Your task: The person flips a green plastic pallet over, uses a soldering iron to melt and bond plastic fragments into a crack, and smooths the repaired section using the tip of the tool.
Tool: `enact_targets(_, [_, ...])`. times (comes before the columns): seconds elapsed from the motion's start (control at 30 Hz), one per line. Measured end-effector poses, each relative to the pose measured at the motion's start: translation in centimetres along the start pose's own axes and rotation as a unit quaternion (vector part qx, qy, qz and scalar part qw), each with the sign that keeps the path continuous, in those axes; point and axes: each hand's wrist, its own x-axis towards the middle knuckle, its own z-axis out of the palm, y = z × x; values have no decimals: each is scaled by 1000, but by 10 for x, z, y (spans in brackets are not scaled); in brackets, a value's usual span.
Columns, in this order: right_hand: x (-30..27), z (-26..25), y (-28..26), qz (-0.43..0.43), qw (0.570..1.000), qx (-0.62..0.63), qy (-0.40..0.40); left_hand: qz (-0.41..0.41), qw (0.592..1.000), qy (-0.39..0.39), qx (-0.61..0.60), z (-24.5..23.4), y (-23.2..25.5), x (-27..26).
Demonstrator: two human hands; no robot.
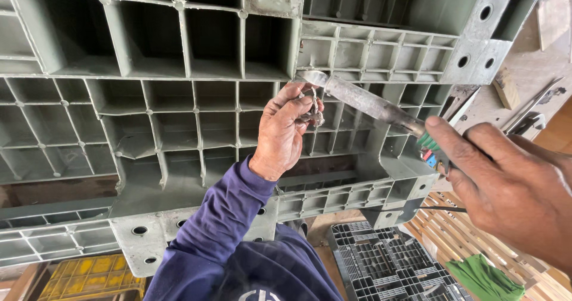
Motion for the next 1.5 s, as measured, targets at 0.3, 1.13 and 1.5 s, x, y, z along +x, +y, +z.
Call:
enact_targets(0.3, [5,2,8,10,999,38,-16,-8,998,-26,60,7,4,-3])
enact_targets(1.13, [5,144,-220,193,200,952,126,-64,992,37,104,2,24,-13])
enact_targets(1.5, [95,144,-253,12,60,972,226,426,584,-67,687,41,85,-10])
